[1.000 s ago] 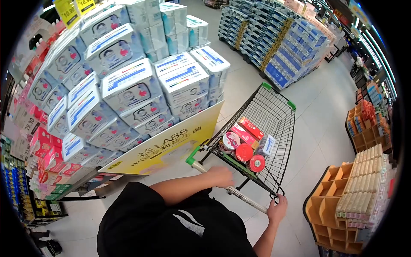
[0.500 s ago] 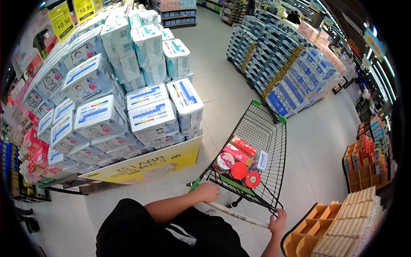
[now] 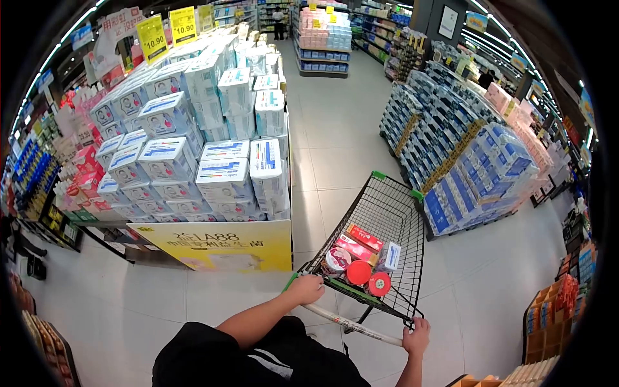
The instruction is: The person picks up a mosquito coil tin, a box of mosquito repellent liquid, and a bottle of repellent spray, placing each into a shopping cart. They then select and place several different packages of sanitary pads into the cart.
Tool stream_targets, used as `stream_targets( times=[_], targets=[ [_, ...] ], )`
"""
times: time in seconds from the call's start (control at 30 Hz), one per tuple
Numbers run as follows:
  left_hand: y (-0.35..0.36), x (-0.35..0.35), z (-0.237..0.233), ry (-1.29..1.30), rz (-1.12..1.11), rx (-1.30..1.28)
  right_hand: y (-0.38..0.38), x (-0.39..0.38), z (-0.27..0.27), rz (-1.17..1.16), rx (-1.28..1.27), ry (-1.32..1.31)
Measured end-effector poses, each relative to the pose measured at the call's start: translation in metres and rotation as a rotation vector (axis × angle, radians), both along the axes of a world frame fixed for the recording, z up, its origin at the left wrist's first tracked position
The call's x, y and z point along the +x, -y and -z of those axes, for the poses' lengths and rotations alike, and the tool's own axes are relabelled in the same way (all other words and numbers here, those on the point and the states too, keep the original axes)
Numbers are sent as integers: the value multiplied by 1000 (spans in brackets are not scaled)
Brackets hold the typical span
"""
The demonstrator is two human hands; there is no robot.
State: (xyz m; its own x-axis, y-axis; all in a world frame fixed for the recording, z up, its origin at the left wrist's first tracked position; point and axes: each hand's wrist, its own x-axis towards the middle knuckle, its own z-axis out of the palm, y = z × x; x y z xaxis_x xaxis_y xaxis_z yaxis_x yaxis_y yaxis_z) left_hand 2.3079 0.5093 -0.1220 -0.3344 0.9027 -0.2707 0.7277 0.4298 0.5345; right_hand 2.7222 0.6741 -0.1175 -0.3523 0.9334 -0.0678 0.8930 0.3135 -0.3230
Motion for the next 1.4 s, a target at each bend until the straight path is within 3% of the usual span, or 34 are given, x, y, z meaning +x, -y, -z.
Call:
stream_targets(
  times=[0.1,0.53,0.83,1.03,1.17,1.4],
  targets=[
    [-17,4,6,-23,-62,127,-36,-6,0,-49,16,-18],
    [-111,-39,3,81,-199,65,-176,-84,-8,-116,31,-3],
    [-175,-88,3,129,-348,17,-275,-168,-16,-168,-92,16],
    [-220,-115,-2,-138,-369,317,-351,-218,6,-278,-110,42],
    [-245,-121,5,-117,-447,339,-391,-256,12,-326,-138,70],
    [-299,-173,-16,-46,-465,-2,-451,-329,10,-424,-125,75]
  ],
)
